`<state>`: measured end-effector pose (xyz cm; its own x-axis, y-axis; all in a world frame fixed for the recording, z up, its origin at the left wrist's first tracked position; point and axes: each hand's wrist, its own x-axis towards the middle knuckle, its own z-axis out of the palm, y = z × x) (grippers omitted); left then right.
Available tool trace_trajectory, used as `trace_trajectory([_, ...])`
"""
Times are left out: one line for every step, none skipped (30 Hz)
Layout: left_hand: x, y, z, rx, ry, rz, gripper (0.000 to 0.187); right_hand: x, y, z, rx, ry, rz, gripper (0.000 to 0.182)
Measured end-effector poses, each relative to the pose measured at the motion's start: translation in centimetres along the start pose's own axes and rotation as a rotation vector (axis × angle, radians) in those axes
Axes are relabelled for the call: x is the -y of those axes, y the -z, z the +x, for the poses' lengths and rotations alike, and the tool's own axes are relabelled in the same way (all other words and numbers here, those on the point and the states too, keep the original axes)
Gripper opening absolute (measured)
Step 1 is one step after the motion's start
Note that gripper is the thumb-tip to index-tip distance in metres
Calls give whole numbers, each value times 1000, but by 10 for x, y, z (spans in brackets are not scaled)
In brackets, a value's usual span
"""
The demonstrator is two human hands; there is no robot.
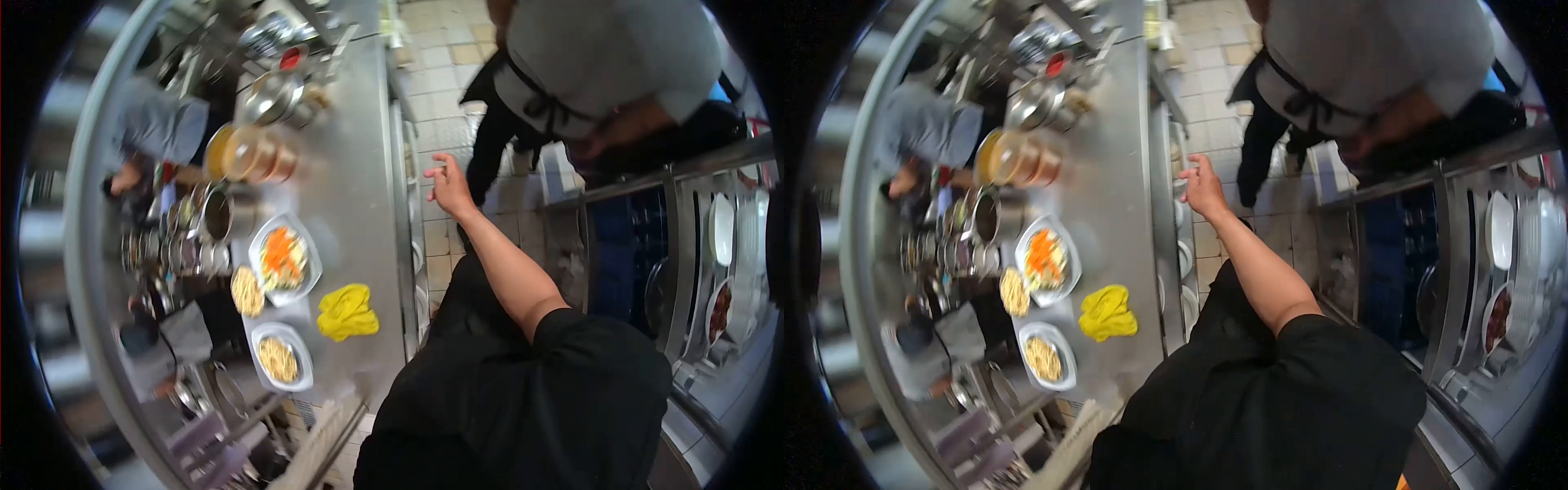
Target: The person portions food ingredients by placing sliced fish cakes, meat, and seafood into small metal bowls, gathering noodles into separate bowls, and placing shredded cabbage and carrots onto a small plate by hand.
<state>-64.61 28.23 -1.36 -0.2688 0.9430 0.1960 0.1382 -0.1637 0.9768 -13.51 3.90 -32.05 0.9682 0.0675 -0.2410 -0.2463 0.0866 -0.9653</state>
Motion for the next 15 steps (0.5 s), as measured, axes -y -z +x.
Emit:
trace_trajectory([0, -25, 6, 37, -23, 49, 77, -19, 11, 16, -70, -56, 39, 11])
trace_trajectory([0, -54, 10, 71, -46, 92, 77, -45, 20, 33, -114, -88, 50, 11])
trace_trajectory([3, -80, 13, 91, -69, 125, 77, -72, 28, 56, -74, -40, -102, 11])
trace_trajectory([5, -109, 15, 114, -84, 158, 77, -92, 33, 78, -23, 1, -254, 13])
trace_trajectory([8, -133, 17, 128, -102, 189, 77, -113, 32, 100, -47, -29, -240, 13])
trace_trajectory([9, -157, 17, 140, -117, 221, 77, -131, 28, 119, 0, -86, -242, 15])
trace_trajectory([11, -180, 18, 146, -138, 260, 78, -149, 17, 133, 59, -149, -238, 17])
trace_trajectory([8, -202, 13, 146, -149, 292, 78, -170, 4, 148, 57, -183, -218, 17])
trace_trajectory([14, -210, 20, 147, -151, 316, 78, -186, -10, 163, 131, -184, -243, 19])
trace_trajectory([15, -225, 18, 130, -165, 339, 78, -199, -23, 179, 214, -186, -272, 21])
trace_trajectory([16, -236, 19, 118, -160, 361, 78, -210, -35, 196, 225, -210, -267, 21])
trace_trajectory([18, -242, 19, 103, -159, 387, 79, -209, -47, 210, 298, -237, -296, 23])
trace_trajectory([20, -248, 18, 81, -165, 407, 79, -207, -61, 221, 374, -261, -323, 24])
trace_trajectory([21, -251, 19, 62, -155, 423, 79, -207, -77, 235, 392, -270, -321, 24])
trace_trajectory([22, -252, 19, 31, -158, 433, 79, -206, -94, 249, 418, -197, -337, 29])
